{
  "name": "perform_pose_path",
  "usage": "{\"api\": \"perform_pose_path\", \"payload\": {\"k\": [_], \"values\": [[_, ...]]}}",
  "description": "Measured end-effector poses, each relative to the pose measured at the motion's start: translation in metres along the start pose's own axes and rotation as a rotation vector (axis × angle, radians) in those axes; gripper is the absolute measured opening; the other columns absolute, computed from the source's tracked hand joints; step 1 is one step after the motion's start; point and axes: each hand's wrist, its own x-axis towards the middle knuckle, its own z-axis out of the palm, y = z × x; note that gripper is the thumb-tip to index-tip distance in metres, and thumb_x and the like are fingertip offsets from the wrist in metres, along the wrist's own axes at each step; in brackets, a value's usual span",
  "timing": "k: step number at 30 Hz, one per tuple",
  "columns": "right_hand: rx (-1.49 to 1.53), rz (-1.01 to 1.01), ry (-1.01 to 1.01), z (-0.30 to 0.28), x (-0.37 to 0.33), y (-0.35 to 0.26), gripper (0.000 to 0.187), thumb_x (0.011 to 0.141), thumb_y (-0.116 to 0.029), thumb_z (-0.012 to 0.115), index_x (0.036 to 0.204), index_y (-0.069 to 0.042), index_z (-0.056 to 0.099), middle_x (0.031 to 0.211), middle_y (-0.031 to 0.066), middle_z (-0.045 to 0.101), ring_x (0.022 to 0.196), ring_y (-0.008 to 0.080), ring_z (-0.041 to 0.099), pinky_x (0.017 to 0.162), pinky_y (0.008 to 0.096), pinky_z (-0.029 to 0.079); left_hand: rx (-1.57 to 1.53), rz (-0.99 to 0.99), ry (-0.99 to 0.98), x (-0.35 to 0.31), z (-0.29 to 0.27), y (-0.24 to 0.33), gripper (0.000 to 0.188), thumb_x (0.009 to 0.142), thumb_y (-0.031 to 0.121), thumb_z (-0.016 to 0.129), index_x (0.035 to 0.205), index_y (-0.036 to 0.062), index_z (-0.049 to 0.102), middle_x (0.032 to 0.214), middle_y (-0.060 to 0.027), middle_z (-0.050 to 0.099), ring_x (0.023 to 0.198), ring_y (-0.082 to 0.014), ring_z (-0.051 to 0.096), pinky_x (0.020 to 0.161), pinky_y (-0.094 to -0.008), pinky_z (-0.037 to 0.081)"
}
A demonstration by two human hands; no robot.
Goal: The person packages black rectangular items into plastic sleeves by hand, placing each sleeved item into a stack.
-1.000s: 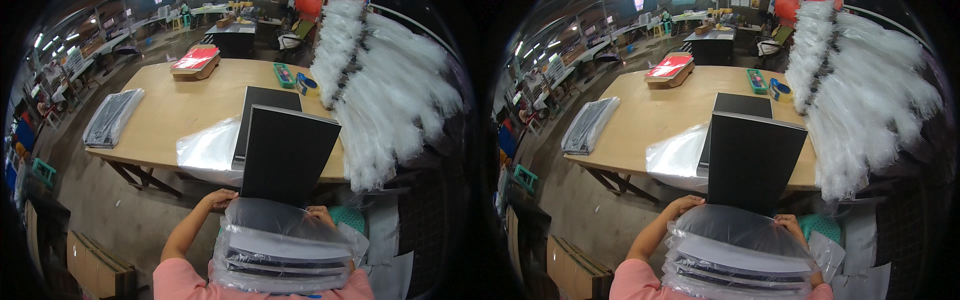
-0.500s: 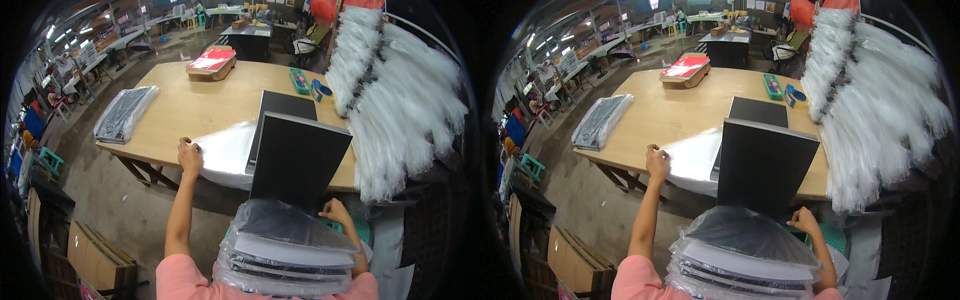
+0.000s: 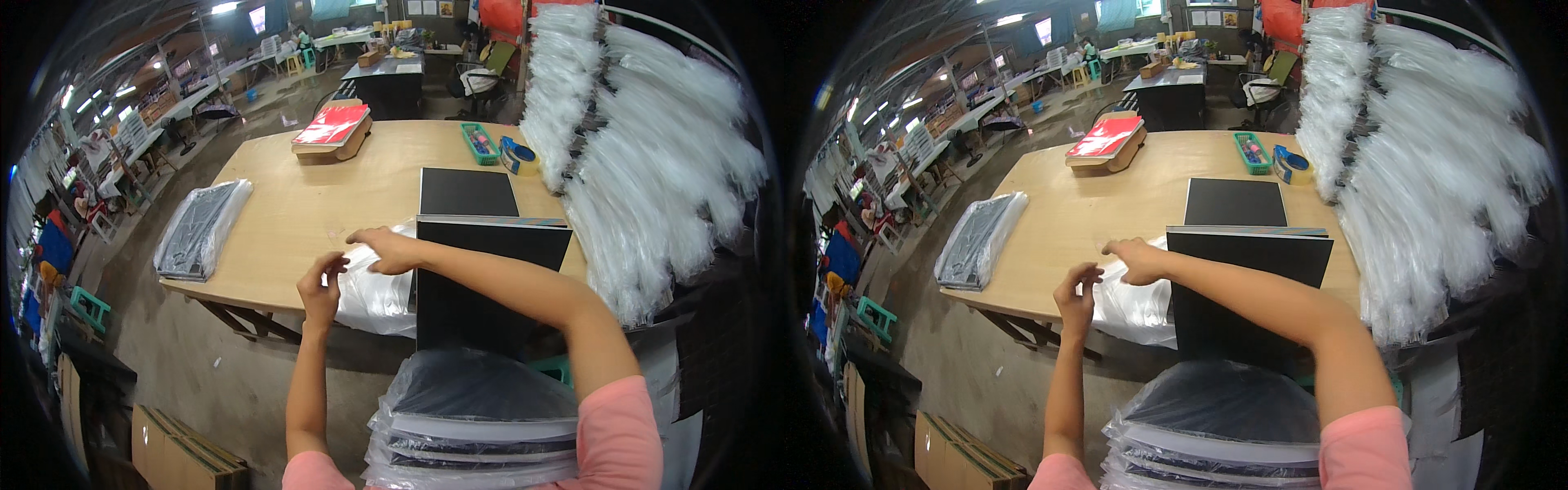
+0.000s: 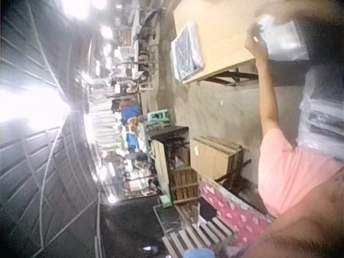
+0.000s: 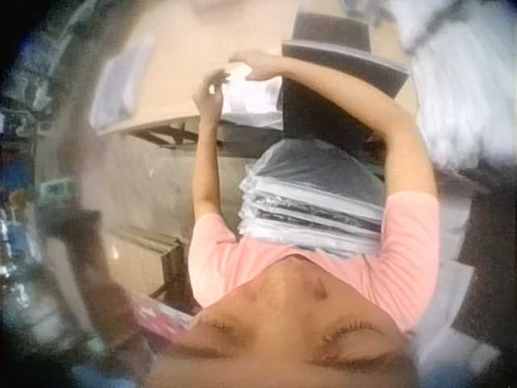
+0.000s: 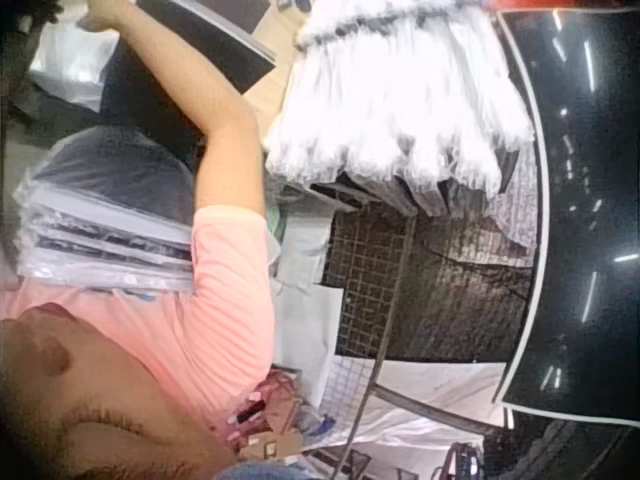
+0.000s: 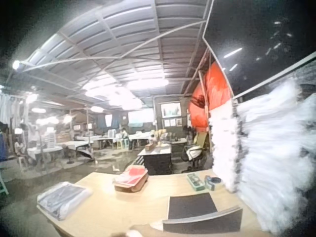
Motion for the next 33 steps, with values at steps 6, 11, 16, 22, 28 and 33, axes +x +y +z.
{"api": "perform_pose_path", "payload": {"k": [6,11,16,22,28,33], "values": [[0.219,0.384,-0.030,0.017,0.027,0.008,0.010,0.067,-0.004,0.066,0.077,-0.001,0.067,0.080,0.0182,0.067,0.079,0.0325,0.065,0.073,0.0382,0.051,-0.515,-0.363,0.347,0.009,0.015,0.013,0.034,0.076,-0.001,0.070,0.108,0.0004,0.060,0.084,-0.0055,0.064,0.071,-0.0125,0.061,0.067,-0.0230,0.050],[0.186,0.404,0.202,0.024,0.028,0.007,0.008,0.070,-0.001,0.068,0.078,0.001,0.067,0.075,0.0172,0.067,0.071,0.0269,0.066,0.067,0.0354,0.051,-0.420,-0.667,0.008,-0.011,-0.010,-0.078,0.028,0.078,0.010,0.074,0.101,-0.0010,0.064,0.070,0.0039,0.054,0.055,-0.0035,0.045,0.051,-0.0168,0.036],[0.153,0.446,0.285,0.020,0.026,0.013,0.007,0.071,0.002,0.066,0.078,0.002,0.066,0.077,0.0178,0.066,0.073,0.0276,0.065,0.069,0.0352,0.051,1.035,-0.639,-0.172,0.007,-0.027,-0.101,0.044,0.080,0.040,0.069,0.102,0.0021,0.064,0.082,-0.0013,0.059,0.075,-0.0113,0.054,0.069,-0.0311,0.045],[0.187,0.377,0.299,0.015,0.025,0.000,0.007,0.068,0.002,0.063,0.073,0.000,0.067,0.077,0.0176,0.066,0.079,0.0314,0.065,0.073,0.0385,0.051,-0.393,-0.663,-0.451,0.018,-0.002,-0.101,0.023,0.083,0.011,0.065,0.101,-0.0002,0.057,0.105,-0.0119,0.062,0.099,-0.0130,0.056,0.081,-0.0274,0.046],[0.244,0.474,0.308,0.024,0.031,0.003,0.009,0.068,0.002,0.062,0.074,-0.003,0.067,0.076,0.0137,0.067,0.082,0.0324,0.063,0.074,0.0422,0.048,-0.544,-0.596,0.031,0.034,-0.006,-0.044,0.024,0.076,0.000,0.071,0.092,0.0019,0.054,0.068,-0.0055,0.062,0.058,-0.0112,0.060,0.053,-0.0230,0.048],[0.009,0.448,0.265,0.034,0.032,-0.007,0.011,0.071,-0.002,0.061,0.077,-0.008,0.068,0.077,0.0086,0.067,0.089,0.0321,0.057,0.076,0.0472,0.040,-0.204,-0.547,-0.079,0.036,-0.013,-0.034,0.032,0.074,0.002,0.074,0.104,-0.0004,0.062,0.059,-0.0007,0.057,0.051,-0.0053,0.051,0.047,-0.0195,0.040]]}}
